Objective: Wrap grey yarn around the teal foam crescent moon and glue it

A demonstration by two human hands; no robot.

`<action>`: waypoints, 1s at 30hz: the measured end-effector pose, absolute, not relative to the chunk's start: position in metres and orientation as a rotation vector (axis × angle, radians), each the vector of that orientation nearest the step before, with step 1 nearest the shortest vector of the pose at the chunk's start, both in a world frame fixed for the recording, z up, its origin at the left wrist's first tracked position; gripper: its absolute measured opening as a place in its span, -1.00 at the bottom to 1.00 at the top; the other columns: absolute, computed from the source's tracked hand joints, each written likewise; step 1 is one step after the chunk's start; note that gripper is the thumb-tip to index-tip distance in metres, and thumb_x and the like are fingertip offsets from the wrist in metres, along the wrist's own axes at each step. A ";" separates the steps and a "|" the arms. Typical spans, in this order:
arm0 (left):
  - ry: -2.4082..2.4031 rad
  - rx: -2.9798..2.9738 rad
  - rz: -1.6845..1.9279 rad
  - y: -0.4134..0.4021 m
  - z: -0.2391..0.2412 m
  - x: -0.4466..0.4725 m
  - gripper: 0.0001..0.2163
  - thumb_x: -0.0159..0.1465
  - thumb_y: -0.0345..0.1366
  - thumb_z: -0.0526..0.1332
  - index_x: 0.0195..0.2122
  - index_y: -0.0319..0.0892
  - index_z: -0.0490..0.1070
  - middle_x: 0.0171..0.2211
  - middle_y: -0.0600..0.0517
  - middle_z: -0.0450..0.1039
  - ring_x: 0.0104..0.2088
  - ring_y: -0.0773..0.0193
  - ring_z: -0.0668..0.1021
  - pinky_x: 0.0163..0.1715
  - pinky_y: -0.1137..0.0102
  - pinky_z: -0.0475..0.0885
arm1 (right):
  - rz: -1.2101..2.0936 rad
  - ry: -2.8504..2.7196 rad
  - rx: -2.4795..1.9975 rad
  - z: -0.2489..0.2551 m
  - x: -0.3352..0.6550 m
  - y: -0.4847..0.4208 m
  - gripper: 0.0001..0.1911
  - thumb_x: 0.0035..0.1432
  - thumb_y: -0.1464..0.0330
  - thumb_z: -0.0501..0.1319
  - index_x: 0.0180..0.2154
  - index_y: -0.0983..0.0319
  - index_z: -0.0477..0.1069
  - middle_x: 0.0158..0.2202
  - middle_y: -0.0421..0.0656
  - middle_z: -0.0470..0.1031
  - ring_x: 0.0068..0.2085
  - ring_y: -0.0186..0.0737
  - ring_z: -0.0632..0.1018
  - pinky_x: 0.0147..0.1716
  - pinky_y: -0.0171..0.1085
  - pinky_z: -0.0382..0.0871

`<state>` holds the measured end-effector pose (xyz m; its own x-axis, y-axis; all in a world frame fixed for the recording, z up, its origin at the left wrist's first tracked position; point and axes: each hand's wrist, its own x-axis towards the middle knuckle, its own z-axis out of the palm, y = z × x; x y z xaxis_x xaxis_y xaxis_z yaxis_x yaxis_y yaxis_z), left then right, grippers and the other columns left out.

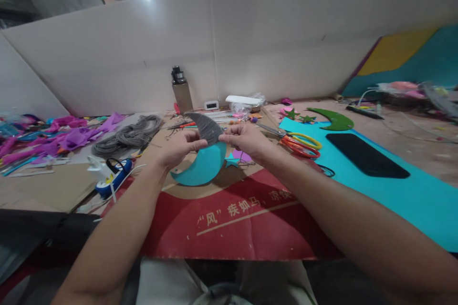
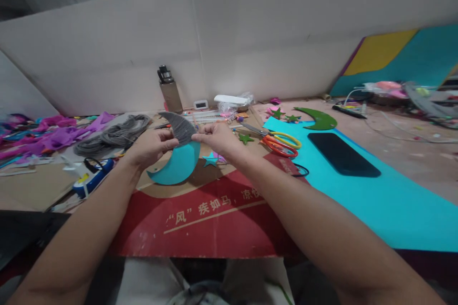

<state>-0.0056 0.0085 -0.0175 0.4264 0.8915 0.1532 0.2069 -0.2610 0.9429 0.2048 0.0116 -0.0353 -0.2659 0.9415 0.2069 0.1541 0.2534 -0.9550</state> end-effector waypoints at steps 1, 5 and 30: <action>0.945 1.729 0.901 0.006 -0.015 -0.002 -0.67 -0.01 -0.14 0.39 -0.28 -0.25 0.52 -0.33 -0.05 0.54 -0.23 0.17 0.53 -0.20 0.33 0.38 | 1.087 -1.655 -1.037 -0.035 0.203 0.010 -0.68 -0.06 0.16 0.31 -0.56 0.24 0.32 -0.62 -0.31 0.19 -0.57 -0.45 0.17 -0.57 -0.33 -0.02; 0.968 1.651 0.965 0.002 -0.012 0.004 -0.69 -0.11 -0.26 0.44 -0.33 -0.25 0.53 -0.32 -0.06 0.57 -0.24 0.14 0.55 -0.20 0.34 0.40 | 1.100 -1.715 -1.032 -0.034 0.201 0.006 -0.65 -0.04 0.09 0.30 -0.53 0.23 0.36 -0.61 -0.30 0.15 -0.56 -0.43 0.14 -0.57 -0.33 -0.04; 0.831 1.483 1.070 0.011 -0.024 -0.009 -0.71 -0.09 -0.33 0.42 -0.30 -0.24 0.52 -0.34 -0.05 0.57 -0.30 0.20 0.56 -0.28 0.39 0.42 | 1.260 -1.613 -0.774 -0.030 0.202 0.004 -0.80 -0.01 0.23 0.31 -0.46 0.23 0.44 -0.48 -0.22 0.42 -0.42 -0.37 0.38 -0.32 -0.30 0.26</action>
<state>-0.0089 0.0111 -0.0239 0.3524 0.9174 0.1850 -0.0472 -0.1800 0.9825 0.2023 0.0045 -0.0300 -0.3810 0.8812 0.2797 -0.0582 0.2791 -0.9585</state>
